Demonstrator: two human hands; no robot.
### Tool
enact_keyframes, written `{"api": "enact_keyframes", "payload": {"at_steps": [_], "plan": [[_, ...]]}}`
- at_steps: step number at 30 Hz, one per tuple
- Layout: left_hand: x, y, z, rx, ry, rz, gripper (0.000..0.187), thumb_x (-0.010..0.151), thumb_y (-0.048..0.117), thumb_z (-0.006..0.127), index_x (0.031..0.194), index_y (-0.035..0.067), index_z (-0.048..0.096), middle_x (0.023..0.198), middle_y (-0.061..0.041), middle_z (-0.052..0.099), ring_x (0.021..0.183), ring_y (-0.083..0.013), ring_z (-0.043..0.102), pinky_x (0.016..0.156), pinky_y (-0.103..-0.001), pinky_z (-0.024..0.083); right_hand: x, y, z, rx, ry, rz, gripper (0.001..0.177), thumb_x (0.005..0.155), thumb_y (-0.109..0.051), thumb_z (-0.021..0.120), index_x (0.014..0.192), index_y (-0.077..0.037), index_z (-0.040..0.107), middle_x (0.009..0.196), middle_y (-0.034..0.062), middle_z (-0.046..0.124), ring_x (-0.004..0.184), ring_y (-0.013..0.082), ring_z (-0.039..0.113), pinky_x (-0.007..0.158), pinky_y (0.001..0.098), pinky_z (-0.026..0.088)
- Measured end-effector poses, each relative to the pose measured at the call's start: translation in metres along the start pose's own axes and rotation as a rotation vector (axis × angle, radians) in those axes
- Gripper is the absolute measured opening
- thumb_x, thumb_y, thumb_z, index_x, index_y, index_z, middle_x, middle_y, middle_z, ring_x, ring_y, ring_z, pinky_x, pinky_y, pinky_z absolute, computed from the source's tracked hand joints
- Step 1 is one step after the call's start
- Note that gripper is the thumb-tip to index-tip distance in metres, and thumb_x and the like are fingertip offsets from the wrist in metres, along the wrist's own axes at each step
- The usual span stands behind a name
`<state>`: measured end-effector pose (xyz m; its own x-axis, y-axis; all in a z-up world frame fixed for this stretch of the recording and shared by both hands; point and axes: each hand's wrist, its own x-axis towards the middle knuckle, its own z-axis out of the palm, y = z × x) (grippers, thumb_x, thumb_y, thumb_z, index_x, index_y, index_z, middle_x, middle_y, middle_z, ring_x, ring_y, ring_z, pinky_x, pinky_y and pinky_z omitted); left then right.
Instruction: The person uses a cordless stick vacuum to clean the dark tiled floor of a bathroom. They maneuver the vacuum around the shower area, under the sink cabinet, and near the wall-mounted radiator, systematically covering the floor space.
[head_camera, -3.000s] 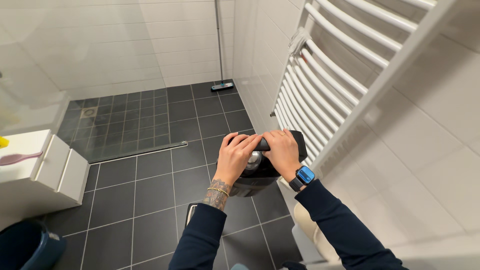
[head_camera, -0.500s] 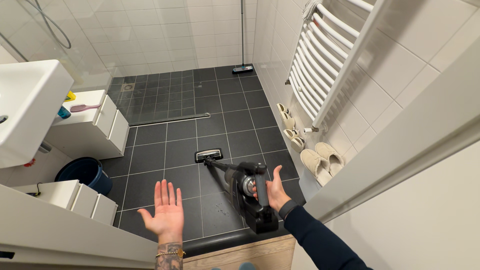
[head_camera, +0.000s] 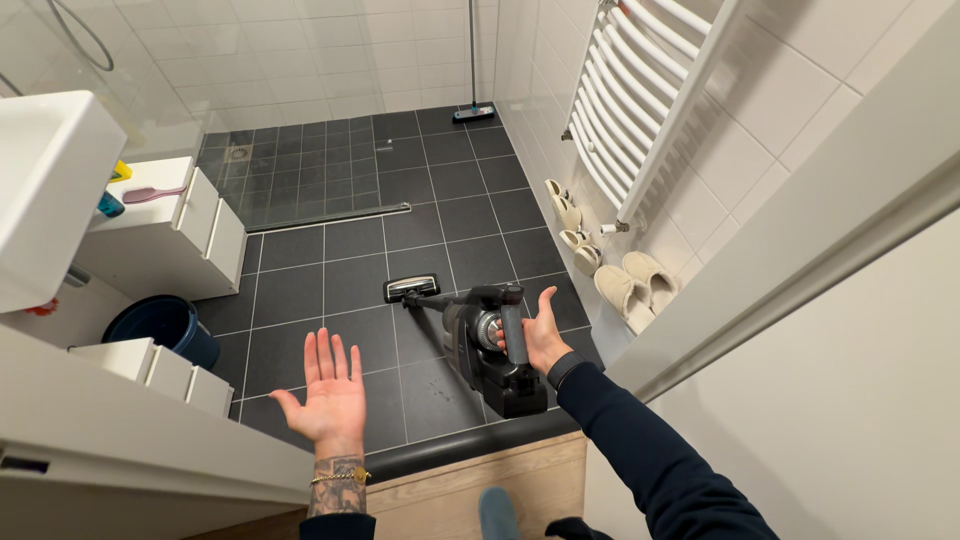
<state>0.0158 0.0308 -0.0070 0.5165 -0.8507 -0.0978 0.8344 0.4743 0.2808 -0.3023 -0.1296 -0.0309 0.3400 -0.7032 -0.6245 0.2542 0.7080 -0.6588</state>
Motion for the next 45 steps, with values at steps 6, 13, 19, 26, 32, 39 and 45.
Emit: {"api": "enact_keyframes", "payload": {"at_steps": [6, 13, 19, 26, 32, 39, 45], "plan": [[-0.025, 0.022, 0.0, 0.002, 0.0, -0.036, 0.097, 0.095, 0.077, 0.019, 0.153, 0.005, 0.047, 0.163, -0.01, 0.046, 0.155, -0.0283, 0.035, 0.127, -0.054, 0.022, -0.016, 0.043, 0.009, -0.026, 0.04, -0.001, 0.126, 0.068, -0.102, -0.001, 0.096, 0.0, 0.067, 0.076, 0.0099, 0.064, 0.065, 0.0228, 0.061, 0.063, 0.0347, 0.049], [-0.053, 0.041, -0.007, 0.02, 0.013, -0.091, 0.095, 0.096, 0.077, 0.02, 0.153, 0.006, 0.047, 0.163, -0.01, 0.045, 0.154, -0.0274, 0.035, 0.127, -0.053, 0.023, -0.044, 0.097, 0.012, -0.017, 0.079, -0.01, 0.124, 0.069, -0.101, 0.001, 0.097, -0.001, 0.068, 0.075, 0.0099, 0.063, 0.065, 0.0226, 0.061, 0.064, 0.0351, 0.05], [-0.072, 0.05, -0.018, 0.003, 0.048, -0.103, 0.096, 0.095, 0.077, 0.018, 0.152, 0.007, 0.048, 0.163, -0.009, 0.046, 0.154, -0.0276, 0.037, 0.127, -0.053, 0.024, -0.054, 0.117, 0.008, 0.008, 0.08, 0.001, 0.124, 0.068, -0.103, 0.002, 0.096, -0.001, 0.067, 0.073, 0.0098, 0.062, 0.062, 0.0234, 0.061, 0.061, 0.035, 0.049], [-0.079, 0.043, -0.022, -0.013, 0.043, -0.075, 0.096, 0.095, 0.079, 0.019, 0.152, 0.007, 0.048, 0.162, -0.009, 0.047, 0.154, -0.0273, 0.036, 0.127, -0.052, 0.024, -0.043, 0.094, 0.01, -0.037, 0.057, -0.002, 0.125, 0.066, -0.103, 0.001, 0.096, -0.001, 0.068, 0.074, 0.0088, 0.063, 0.062, 0.022, 0.061, 0.061, 0.0345, 0.048], [-0.082, 0.016, -0.015, -0.056, 0.029, -0.044, 0.098, 0.094, 0.079, 0.019, 0.153, 0.006, 0.047, 0.162, -0.009, 0.047, 0.153, -0.0273, 0.036, 0.127, -0.053, 0.023, -0.043, 0.076, 0.01, -0.111, 0.061, -0.007, 0.117, 0.067, -0.102, 0.006, 0.094, -0.004, 0.064, 0.073, 0.0075, 0.062, 0.062, 0.0197, 0.061, 0.06, 0.0338, 0.05], [-0.083, 0.012, -0.004, -0.066, 0.009, 0.015, 0.098, 0.095, 0.079, 0.018, 0.153, 0.006, 0.048, 0.162, -0.009, 0.047, 0.153, -0.027, 0.037, 0.128, -0.053, 0.023, -0.045, 0.072, 0.006, -0.245, 0.058, -0.043, 0.107, 0.069, -0.101, 0.009, 0.087, -0.008, 0.057, 0.063, 0.0046, 0.059, 0.052, 0.0158, 0.061, 0.052, 0.0295, 0.052], [-0.088, 0.011, -0.001, -0.059, 0.008, 0.031, 0.098, 0.094, 0.08, 0.018, 0.153, 0.007, 0.047, 0.162, -0.009, 0.047, 0.154, -0.0259, 0.036, 0.127, -0.051, 0.023, -0.05, 0.081, -0.002, -0.411, 0.035, -0.055, 0.102, 0.072, -0.1, 0.011, 0.083, -0.008, 0.055, 0.06, 0.005, 0.058, 0.049, 0.0143, 0.06, 0.049, 0.0282, 0.05]]}}
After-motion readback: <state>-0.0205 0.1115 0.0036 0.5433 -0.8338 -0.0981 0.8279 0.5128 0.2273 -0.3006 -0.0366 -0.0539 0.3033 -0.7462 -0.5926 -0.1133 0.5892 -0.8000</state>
